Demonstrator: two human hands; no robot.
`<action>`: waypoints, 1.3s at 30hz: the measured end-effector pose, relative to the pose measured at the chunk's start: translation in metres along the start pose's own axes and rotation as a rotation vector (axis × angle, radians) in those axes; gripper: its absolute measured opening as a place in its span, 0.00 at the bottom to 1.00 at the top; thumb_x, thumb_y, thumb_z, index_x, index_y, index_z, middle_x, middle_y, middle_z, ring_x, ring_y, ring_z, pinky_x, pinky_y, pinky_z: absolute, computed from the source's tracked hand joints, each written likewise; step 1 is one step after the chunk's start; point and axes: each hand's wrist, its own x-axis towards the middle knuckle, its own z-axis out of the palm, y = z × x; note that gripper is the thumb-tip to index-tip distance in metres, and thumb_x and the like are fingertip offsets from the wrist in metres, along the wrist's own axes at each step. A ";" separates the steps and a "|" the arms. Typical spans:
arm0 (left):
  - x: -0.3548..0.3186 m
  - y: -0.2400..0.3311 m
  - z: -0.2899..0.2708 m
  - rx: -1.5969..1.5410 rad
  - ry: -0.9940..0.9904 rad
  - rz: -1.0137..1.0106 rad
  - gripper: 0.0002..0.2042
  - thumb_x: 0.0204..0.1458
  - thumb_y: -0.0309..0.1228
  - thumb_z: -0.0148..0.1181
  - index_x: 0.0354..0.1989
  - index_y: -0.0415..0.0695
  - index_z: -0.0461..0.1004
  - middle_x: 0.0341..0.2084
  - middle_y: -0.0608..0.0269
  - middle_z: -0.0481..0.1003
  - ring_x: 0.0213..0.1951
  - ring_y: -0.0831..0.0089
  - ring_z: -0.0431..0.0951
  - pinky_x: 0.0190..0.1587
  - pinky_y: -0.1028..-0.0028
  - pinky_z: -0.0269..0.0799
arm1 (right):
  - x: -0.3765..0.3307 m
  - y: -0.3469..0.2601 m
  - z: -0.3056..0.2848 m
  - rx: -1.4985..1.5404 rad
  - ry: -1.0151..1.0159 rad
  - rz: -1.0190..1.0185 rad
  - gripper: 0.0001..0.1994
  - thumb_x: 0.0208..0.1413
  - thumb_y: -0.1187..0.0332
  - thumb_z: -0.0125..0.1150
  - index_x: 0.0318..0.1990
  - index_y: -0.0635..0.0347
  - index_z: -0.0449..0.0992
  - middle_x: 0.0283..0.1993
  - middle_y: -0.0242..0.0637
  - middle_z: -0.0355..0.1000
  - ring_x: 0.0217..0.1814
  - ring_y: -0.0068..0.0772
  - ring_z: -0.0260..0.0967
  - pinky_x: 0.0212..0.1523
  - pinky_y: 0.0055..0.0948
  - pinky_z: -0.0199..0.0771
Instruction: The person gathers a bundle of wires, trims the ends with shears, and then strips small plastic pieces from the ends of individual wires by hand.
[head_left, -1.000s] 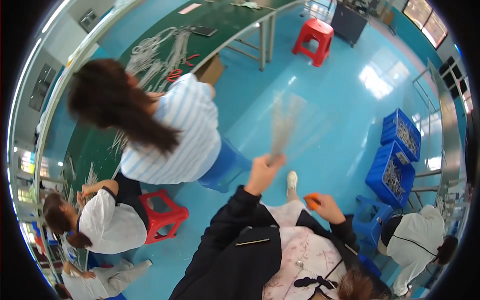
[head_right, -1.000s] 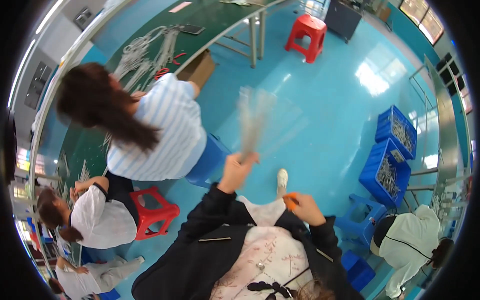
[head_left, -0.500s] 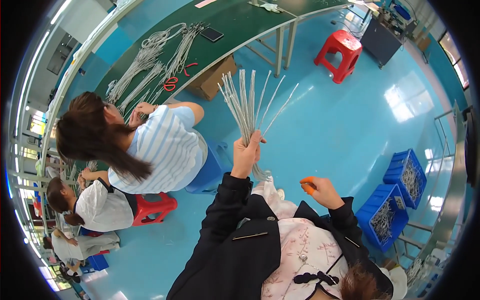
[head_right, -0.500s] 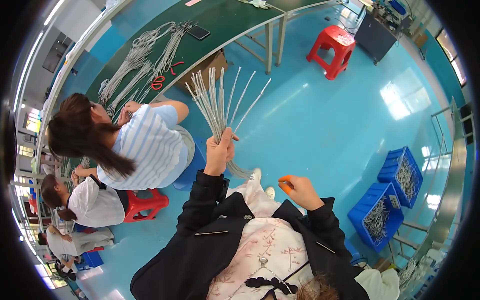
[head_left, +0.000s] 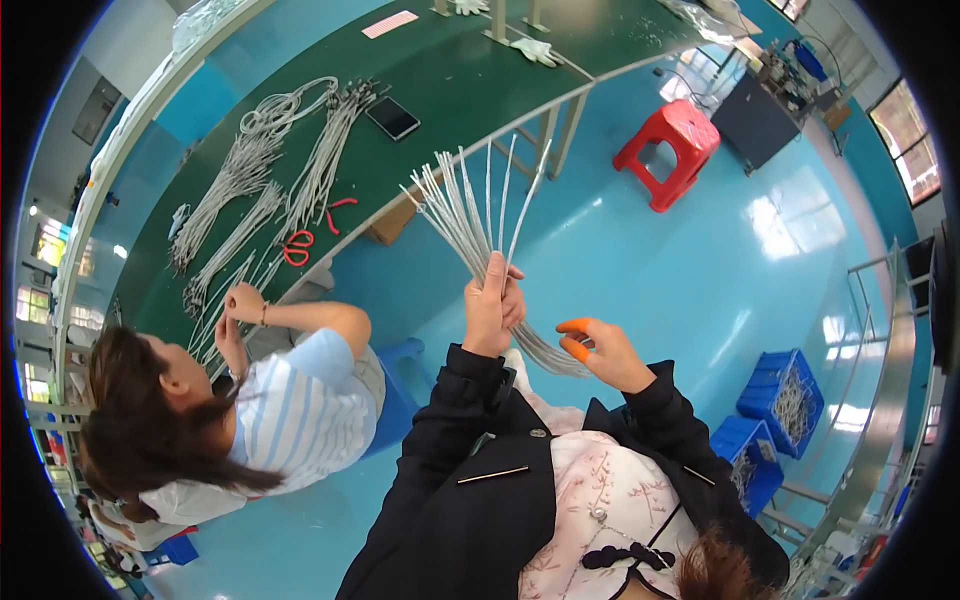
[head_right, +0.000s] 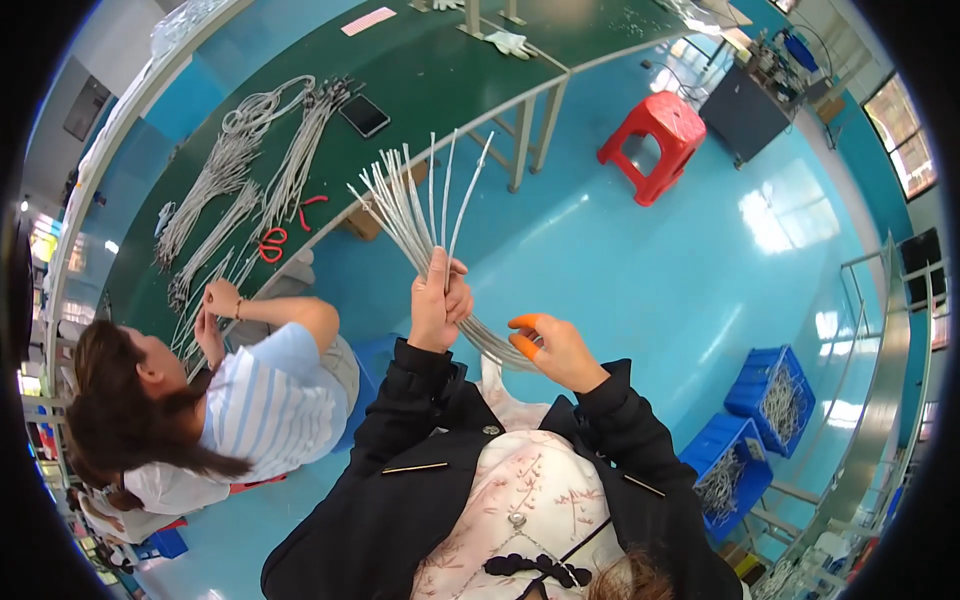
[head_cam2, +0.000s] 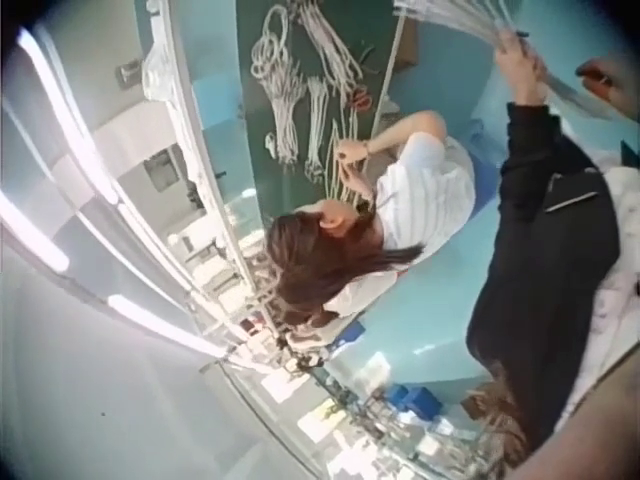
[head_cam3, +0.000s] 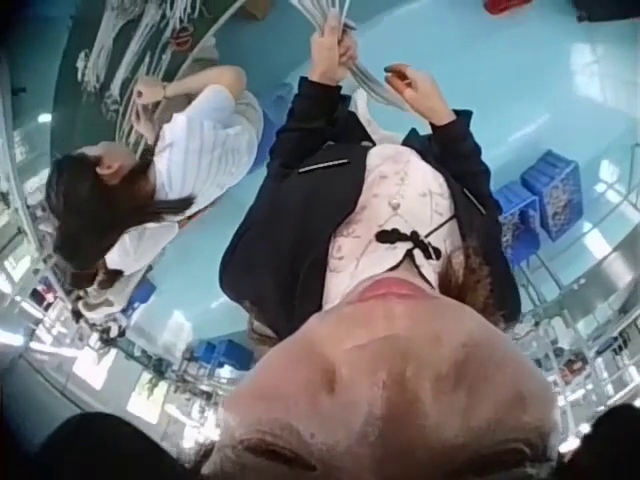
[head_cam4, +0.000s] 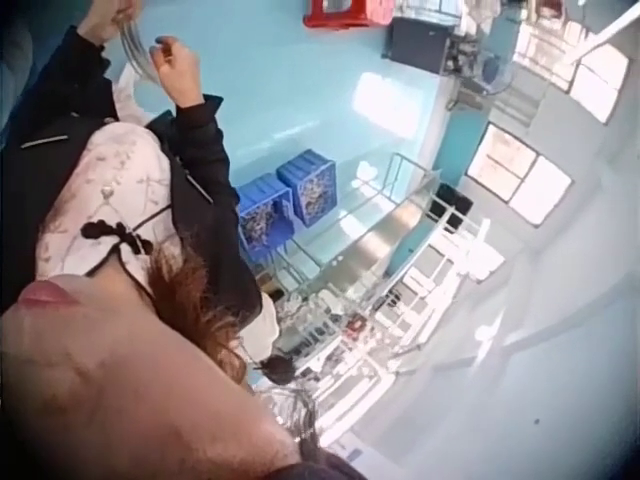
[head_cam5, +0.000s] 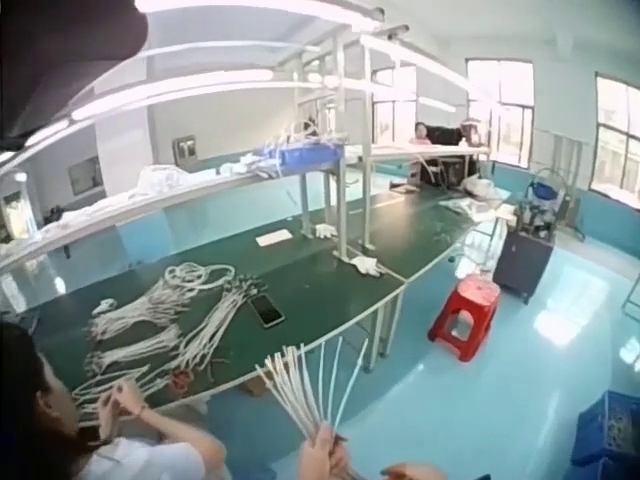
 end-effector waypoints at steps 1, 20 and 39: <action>0.011 0.003 -0.001 -0.021 0.021 -0.013 0.20 0.59 0.47 0.47 0.26 0.40 0.66 0.06 0.75 0.51 0.07 0.85 0.47 0.11 0.79 0.43 | 0.014 0.000 -0.002 -0.008 -0.014 -0.013 0.12 0.54 0.70 0.57 0.44 0.65 0.74 0.36 0.42 0.74 0.36 0.31 0.73 0.39 0.27 0.72; 0.189 0.049 0.004 -0.206 0.390 0.299 0.20 0.59 0.47 0.46 0.28 0.41 0.66 0.06 0.74 0.51 0.07 0.84 0.48 0.11 0.79 0.45 | 0.248 0.031 -0.101 0.061 -0.496 -0.108 0.10 0.54 0.71 0.57 0.42 0.67 0.74 0.34 0.43 0.75 0.33 0.29 0.73 0.35 0.25 0.72; 0.241 0.062 0.004 -0.359 0.572 0.487 0.20 0.59 0.48 0.44 0.29 0.42 0.66 0.06 0.74 0.50 0.08 0.83 0.47 0.12 0.80 0.44 | 0.373 0.020 -0.127 0.015 -0.806 -0.169 0.10 0.53 0.72 0.56 0.41 0.68 0.75 0.31 0.41 0.75 0.31 0.27 0.72 0.34 0.24 0.70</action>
